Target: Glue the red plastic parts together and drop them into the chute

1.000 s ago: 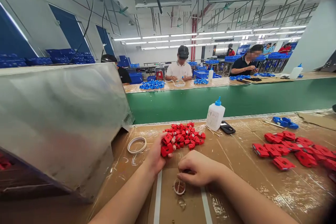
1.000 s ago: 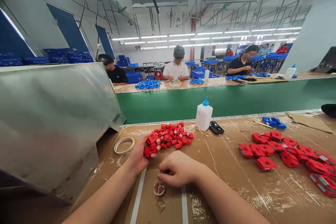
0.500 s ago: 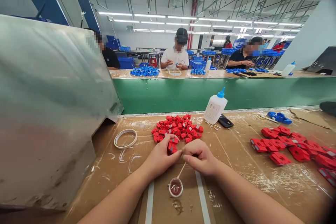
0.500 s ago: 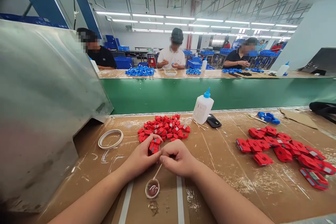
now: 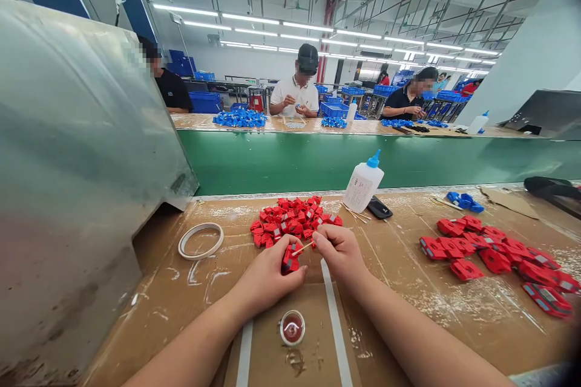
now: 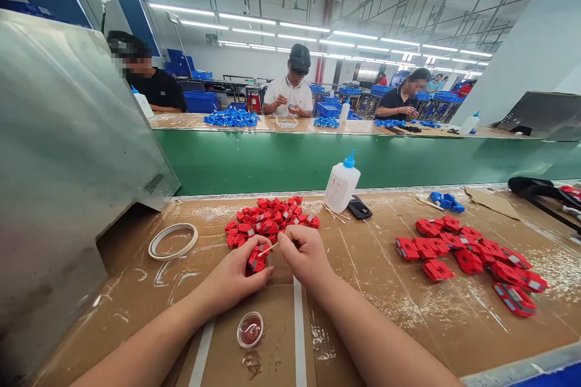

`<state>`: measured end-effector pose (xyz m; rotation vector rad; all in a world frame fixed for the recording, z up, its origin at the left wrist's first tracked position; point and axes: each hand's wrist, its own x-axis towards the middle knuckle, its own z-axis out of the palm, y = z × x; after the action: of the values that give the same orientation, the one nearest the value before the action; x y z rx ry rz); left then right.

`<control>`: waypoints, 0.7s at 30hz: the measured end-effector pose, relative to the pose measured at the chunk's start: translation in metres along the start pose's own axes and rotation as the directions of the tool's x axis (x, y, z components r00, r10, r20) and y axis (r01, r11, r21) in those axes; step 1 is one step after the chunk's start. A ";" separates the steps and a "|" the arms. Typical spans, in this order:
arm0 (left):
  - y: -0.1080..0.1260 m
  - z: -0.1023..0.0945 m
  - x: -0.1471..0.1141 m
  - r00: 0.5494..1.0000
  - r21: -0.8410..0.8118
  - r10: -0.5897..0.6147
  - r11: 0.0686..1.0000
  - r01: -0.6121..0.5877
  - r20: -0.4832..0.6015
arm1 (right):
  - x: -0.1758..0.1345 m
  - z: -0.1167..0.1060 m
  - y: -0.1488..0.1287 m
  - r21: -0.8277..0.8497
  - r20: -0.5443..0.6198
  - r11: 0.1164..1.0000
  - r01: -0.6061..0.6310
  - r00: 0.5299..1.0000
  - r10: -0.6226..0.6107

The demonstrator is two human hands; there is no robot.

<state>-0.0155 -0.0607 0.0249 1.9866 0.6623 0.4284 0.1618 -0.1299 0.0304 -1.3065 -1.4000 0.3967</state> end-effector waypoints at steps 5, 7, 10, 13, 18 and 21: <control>0.000 0.000 0.000 1.000 -0.005 0.004 1.000 -0.004 0.003 | 0.000 0.002 0.001 -0.027 0.040 0.999 0.030 0.999 -0.029; 0.000 0.000 0.000 1.000 -0.010 0.015 1.000 -0.015 0.000 | -0.001 0.002 0.002 -0.053 0.049 0.998 0.046 0.998 -0.044; -0.001 0.000 0.000 1.000 -0.011 0.019 1.000 -0.019 -0.002 | -0.001 0.002 0.002 -0.099 0.044 0.991 0.091 0.995 -0.087; -0.001 0.000 0.000 1.000 0.000 0.009 1.000 -0.009 -0.010 | -0.002 0.002 0.002 -0.154 0.025 0.978 0.138 0.990 -0.135; 0.000 -0.001 -0.001 1.000 0.002 -0.009 1.000 0.009 -0.009 | -0.003 0.003 0.002 -0.145 0.032 0.974 0.172 0.985 -0.169; -0.001 0.000 -0.001 1.000 0.026 0.001 1.000 0.000 -0.010 | -0.003 0.003 0.000 -0.113 0.025 0.979 0.170 0.985 -0.168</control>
<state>-0.0168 -0.0612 0.0241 2.0099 0.6767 0.4325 0.1586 -0.1315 0.0283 -1.2667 -1.5529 0.2149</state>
